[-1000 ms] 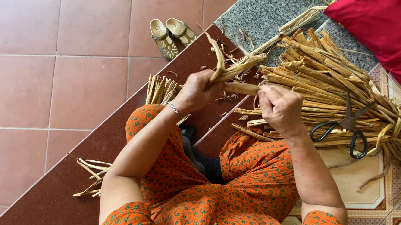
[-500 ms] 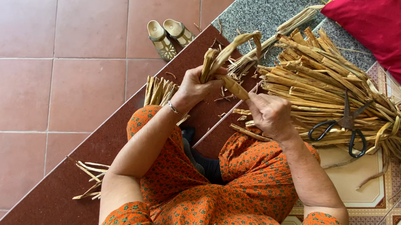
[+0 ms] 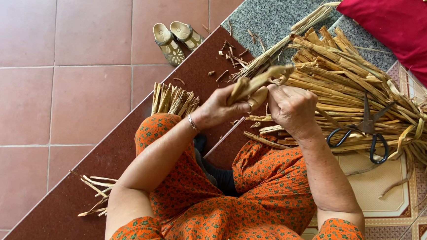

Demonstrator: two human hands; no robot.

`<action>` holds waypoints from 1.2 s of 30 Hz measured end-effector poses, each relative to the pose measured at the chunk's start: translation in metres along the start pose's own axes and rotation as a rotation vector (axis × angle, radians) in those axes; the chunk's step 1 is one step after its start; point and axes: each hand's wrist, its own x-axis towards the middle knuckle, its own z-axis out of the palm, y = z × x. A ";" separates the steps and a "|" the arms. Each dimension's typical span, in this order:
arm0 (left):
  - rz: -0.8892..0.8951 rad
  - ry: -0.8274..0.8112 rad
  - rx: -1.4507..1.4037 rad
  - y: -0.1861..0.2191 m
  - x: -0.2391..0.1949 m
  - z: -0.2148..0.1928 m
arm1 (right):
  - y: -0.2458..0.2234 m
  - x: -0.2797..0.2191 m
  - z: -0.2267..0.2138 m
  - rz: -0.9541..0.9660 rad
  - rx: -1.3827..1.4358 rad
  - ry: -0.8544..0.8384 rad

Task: The person sits on the floor and processes dried plant stalks. They use shears to trim the ends of the stalks and then peel the outer layers by hand, separating the usable inner fibers from the waste.

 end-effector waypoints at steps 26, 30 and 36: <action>0.041 0.339 0.339 -0.008 0.014 0.019 | -0.013 -0.001 0.017 0.051 0.136 -0.138; -0.120 0.371 0.155 -0.015 0.020 -0.012 | 0.012 0.000 -0.006 0.195 0.473 -0.187; -0.012 0.333 0.137 0.000 0.006 -0.070 | 0.055 -0.016 -0.053 0.469 0.456 -0.315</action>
